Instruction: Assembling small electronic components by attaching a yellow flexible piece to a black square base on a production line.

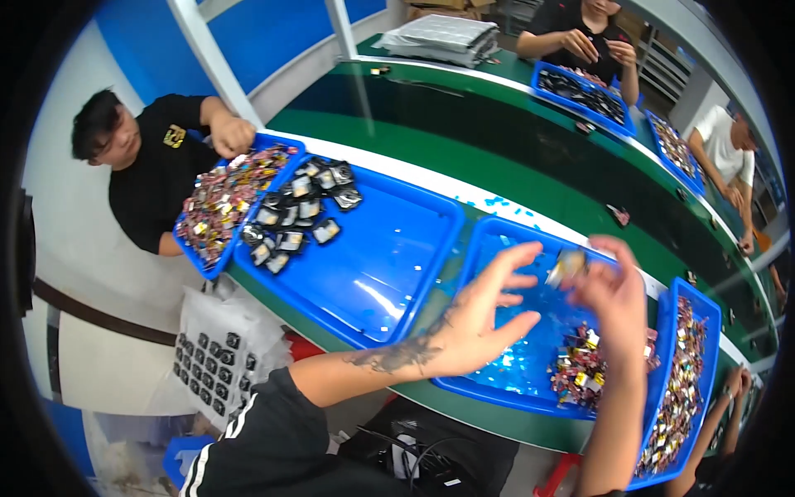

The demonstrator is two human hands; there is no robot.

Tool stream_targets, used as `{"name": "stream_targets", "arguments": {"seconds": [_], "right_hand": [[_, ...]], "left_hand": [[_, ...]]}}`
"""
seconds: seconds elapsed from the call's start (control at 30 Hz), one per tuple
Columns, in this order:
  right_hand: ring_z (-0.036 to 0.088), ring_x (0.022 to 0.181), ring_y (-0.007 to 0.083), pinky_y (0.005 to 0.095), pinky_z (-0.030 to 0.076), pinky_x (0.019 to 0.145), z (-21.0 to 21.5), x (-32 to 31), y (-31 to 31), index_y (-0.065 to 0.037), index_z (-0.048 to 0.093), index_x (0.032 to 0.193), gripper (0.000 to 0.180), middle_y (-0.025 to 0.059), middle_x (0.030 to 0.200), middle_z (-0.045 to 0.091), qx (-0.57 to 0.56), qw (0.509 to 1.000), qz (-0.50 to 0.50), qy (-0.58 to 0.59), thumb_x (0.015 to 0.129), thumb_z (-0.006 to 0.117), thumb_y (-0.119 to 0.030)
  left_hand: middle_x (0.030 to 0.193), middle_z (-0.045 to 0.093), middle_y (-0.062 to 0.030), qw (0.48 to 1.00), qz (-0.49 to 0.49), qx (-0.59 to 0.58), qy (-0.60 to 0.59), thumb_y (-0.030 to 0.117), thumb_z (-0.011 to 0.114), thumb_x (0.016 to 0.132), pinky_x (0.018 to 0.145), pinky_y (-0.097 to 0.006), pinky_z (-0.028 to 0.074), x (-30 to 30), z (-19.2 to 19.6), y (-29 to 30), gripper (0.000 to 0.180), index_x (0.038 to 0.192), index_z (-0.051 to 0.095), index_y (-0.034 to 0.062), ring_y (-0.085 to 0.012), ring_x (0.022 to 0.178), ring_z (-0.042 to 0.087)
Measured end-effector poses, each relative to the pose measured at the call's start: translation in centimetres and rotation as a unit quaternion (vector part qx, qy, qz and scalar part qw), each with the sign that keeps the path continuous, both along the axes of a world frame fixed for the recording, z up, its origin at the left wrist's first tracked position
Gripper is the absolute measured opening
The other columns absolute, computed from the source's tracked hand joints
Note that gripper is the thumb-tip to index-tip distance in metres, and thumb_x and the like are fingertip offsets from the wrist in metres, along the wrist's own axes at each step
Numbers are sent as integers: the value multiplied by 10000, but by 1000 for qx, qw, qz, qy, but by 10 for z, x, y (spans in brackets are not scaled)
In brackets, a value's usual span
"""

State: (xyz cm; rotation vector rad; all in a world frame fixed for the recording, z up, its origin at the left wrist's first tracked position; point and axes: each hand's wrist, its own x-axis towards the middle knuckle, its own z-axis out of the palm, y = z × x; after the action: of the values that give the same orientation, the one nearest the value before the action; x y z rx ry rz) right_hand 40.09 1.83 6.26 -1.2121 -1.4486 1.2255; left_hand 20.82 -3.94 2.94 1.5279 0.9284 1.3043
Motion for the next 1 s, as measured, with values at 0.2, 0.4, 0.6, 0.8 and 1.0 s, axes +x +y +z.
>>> {"name": "stream_targets", "arguments": {"seconds": [0.2,0.4,0.6,0.8,1.0], "right_hand": [[634,705,132,246,517,594,-26,12,163,13,514,1207,647,94,859,659,-108,977,-85,-165,645,833,-19],[642,740,212,327,517,569,-78,16,208,62,608,1081,648,148,919,658,-94,957,-100,-254,516,905,-56],[666,844,250,354,543,608,-62,38,201,8,637,1067,468,162,982,664,-51,943,-145,-295,645,819,-82],[691,734,268,361,538,736,28,88,147,-29,695,789,81,131,714,690,145,872,-98,-458,743,659,-85],[688,727,211,332,528,669,48,103,73,-47,724,833,123,103,775,708,39,779,197,-593,717,726,-88]], "left_hand": [[1023,680,-109,748,326,68,575,118,639,834,854,-399,491,-154,-2,6,212,1037,673,67,-310,975,612],[1391,453,-188,680,282,25,676,130,637,851,905,-422,490,-211,-28,-20,349,1190,597,52,-376,1136,515],[1353,377,-193,730,309,8,609,58,744,739,924,-464,478,-205,-15,-15,449,1113,497,78,-396,1198,468],[728,576,-133,757,326,60,564,-2,709,745,698,-418,473,-198,-8,-5,243,847,491,28,-372,739,593],[867,648,-74,980,198,-24,14,32,691,841,625,-232,536,-130,16,28,234,1065,630,-4,-154,734,661]]}}
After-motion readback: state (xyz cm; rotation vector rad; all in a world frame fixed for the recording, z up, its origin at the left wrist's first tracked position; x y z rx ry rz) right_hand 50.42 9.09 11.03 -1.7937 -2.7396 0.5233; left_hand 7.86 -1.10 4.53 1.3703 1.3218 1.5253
